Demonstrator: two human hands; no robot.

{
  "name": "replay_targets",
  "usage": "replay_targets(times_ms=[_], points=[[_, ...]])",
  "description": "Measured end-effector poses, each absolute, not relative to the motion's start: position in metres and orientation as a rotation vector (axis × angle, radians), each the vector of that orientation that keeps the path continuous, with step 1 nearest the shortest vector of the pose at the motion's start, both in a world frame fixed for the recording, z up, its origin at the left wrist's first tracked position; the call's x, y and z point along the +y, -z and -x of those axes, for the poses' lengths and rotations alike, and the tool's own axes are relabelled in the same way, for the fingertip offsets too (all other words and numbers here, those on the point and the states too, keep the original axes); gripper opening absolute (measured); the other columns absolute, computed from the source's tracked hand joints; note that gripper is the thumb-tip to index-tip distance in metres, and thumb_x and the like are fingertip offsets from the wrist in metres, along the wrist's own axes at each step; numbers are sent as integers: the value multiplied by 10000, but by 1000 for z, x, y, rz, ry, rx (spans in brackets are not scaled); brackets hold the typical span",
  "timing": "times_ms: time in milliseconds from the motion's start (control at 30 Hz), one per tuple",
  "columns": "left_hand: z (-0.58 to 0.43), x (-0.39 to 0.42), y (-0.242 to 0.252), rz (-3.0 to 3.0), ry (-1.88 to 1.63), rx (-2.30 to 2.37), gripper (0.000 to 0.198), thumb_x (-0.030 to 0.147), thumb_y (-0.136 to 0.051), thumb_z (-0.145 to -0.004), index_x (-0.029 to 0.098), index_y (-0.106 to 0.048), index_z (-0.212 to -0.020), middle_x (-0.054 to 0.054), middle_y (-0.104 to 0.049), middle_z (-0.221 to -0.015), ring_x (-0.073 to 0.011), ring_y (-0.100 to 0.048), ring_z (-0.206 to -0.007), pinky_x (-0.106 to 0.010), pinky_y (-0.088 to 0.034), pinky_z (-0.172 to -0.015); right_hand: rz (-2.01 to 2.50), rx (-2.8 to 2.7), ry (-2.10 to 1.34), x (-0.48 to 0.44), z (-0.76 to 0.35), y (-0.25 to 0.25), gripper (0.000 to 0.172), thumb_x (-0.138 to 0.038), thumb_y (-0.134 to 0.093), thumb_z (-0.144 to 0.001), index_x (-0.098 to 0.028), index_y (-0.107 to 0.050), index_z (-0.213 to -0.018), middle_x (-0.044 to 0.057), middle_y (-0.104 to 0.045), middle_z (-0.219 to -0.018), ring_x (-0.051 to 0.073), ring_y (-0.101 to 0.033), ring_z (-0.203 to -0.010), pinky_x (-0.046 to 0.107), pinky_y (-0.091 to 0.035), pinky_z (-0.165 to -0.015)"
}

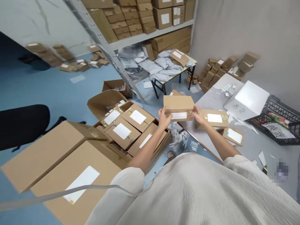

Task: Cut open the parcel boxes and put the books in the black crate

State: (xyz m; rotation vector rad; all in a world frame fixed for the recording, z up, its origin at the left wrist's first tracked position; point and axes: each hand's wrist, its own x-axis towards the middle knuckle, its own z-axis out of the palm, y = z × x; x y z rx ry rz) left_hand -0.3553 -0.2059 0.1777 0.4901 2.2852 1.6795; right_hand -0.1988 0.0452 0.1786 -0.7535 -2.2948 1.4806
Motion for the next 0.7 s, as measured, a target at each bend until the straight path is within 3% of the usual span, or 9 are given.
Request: replay_targets(times_ms=[200, 333, 500, 700], points=[[319, -176, -150, -446, -1521, 2185, 811, 200, -742, -850, 304, -584, -1638, -105, -479, -1471, -292, -600, -1437, -480, -525, -1285, 1150, -2265, -1443, 61, 136, -165, 851, -465, -800, -883, -246, -570, -1672, 186, -517, -1680, 370, -543, -1600, 587, -376, -1393], [310, -173, -140, -462, -1452, 2201, 763, 197, -758, -844, 292, -617, -1588, -104, -477, -1467, -286, -601, -1430, -456, -533, -1273, 1139, -2364, -1360, 63, 122, -169, 804, -434, -794, -897, -251, -591, -1654, 186, -548, -1645, 369, -561, -1587, 570, -395, -1387], [304, -172, -134, -529, -1338, 2233, 819, 177, -795, -791, 243, -606, -1585, -121, -466, -1495, -287, -630, -1380, -453, -523, -1279, 1207, -2451, -1242, 62, 118, -168, 701, -396, -715, -924, -164, -639, -1582, 225, -576, -1591, 356, -629, -1488, 521, -460, -1347], [289, -171, -122, -588, -1282, 2198, 793, 174, -769, -808, 232, -598, -1579, -129, -464, -1514, -294, -626, -1412, -448, -525, -1272, 1236, -2551, -1067, 66, 108, -158, 653, -375, -697, -893, -188, -661, -1517, 202, -557, -1600, 386, -592, -1518, 542, -469, -1334]])
